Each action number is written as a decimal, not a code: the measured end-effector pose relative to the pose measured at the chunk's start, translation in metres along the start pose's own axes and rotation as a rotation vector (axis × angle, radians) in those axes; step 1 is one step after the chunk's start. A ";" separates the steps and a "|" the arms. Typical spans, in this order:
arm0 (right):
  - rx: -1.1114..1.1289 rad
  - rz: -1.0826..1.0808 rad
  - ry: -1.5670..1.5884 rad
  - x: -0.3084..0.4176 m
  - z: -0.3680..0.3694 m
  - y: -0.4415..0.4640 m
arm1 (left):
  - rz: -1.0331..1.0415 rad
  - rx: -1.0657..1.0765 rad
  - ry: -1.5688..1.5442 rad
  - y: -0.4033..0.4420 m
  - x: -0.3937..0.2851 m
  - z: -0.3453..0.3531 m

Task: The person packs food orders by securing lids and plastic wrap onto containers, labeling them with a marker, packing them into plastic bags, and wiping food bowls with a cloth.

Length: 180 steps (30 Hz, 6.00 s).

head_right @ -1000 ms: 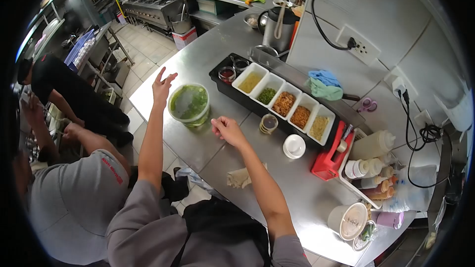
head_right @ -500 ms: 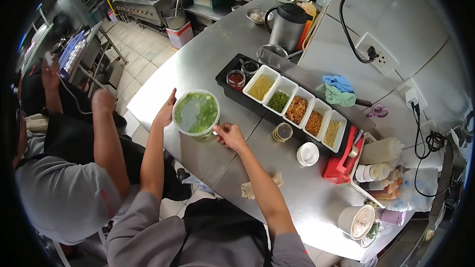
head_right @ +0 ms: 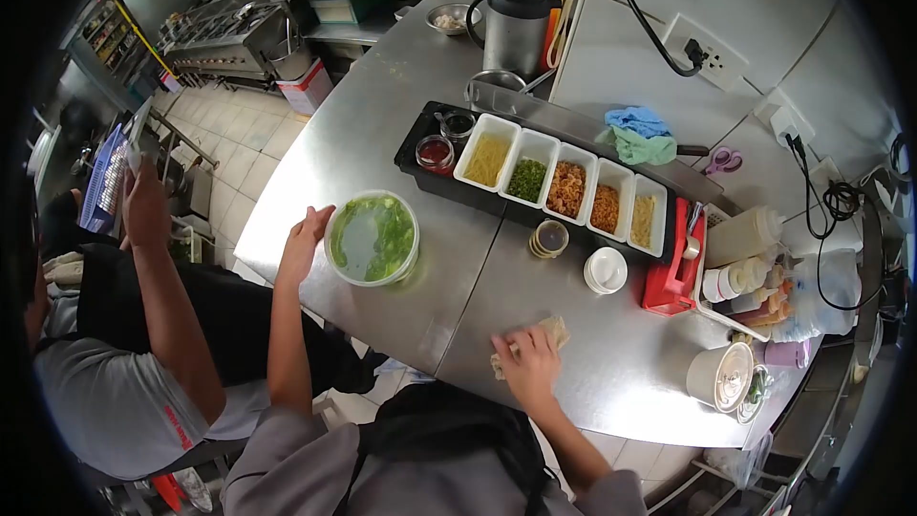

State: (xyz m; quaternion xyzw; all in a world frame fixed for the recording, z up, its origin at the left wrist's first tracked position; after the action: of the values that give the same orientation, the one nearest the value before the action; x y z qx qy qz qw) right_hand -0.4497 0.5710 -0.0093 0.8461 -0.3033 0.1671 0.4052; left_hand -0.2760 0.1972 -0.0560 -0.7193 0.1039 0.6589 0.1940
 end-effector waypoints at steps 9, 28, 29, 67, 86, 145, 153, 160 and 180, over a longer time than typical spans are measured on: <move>-0.156 -0.051 0.084 0.026 0.101 0.076 | 0.107 -0.010 0.575 -0.015 -0.018 0.011; 0.216 0.581 0.337 -0.029 -0.015 0.029 | 0.229 -0.009 0.407 -0.193 0.000 0.106; 0.204 0.585 0.323 -0.042 -0.031 0.021 | 0.220 0.017 0.407 -0.201 0.004 0.124; -0.207 1.005 0.967 -0.148 -0.217 -0.131 | 0.614 0.542 0.283 -0.259 -0.096 0.529; 0.068 0.704 0.799 -0.221 -0.144 -0.176 | 1.254 0.067 0.672 -0.220 -0.255 0.535; 0.364 0.615 0.669 -0.218 -0.148 -0.083 | -0.449 0.076 -0.330 -0.214 0.106 0.333; 0.416 0.563 0.747 -0.211 -0.178 -0.068 | -0.428 0.138 -0.277 -0.214 0.088 0.339; 0.416 0.908 0.883 -0.226 -0.142 -0.098 | -0.412 0.152 -0.237 -0.257 0.074 0.358; -0.460 0.043 -0.043 -0.208 -0.294 0.038 | 0.067 0.277 0.278 -0.284 0.025 0.368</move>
State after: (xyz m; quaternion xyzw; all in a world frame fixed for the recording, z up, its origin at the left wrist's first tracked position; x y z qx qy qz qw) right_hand -0.6430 0.8620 0.0839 0.7283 -0.3597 0.0841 0.5771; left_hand -0.4921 0.6099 -0.0608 -0.7659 0.2431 0.5389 0.2527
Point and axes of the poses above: each hand's wrist, its own y-axis towards the middle knuckle, its own z-axis out of the palm, x = y × z, the point moved 8 cm from there along y, towards the middle knuckle, and after that the axes turned 15 degrees about -x, right-handed, at the moved point
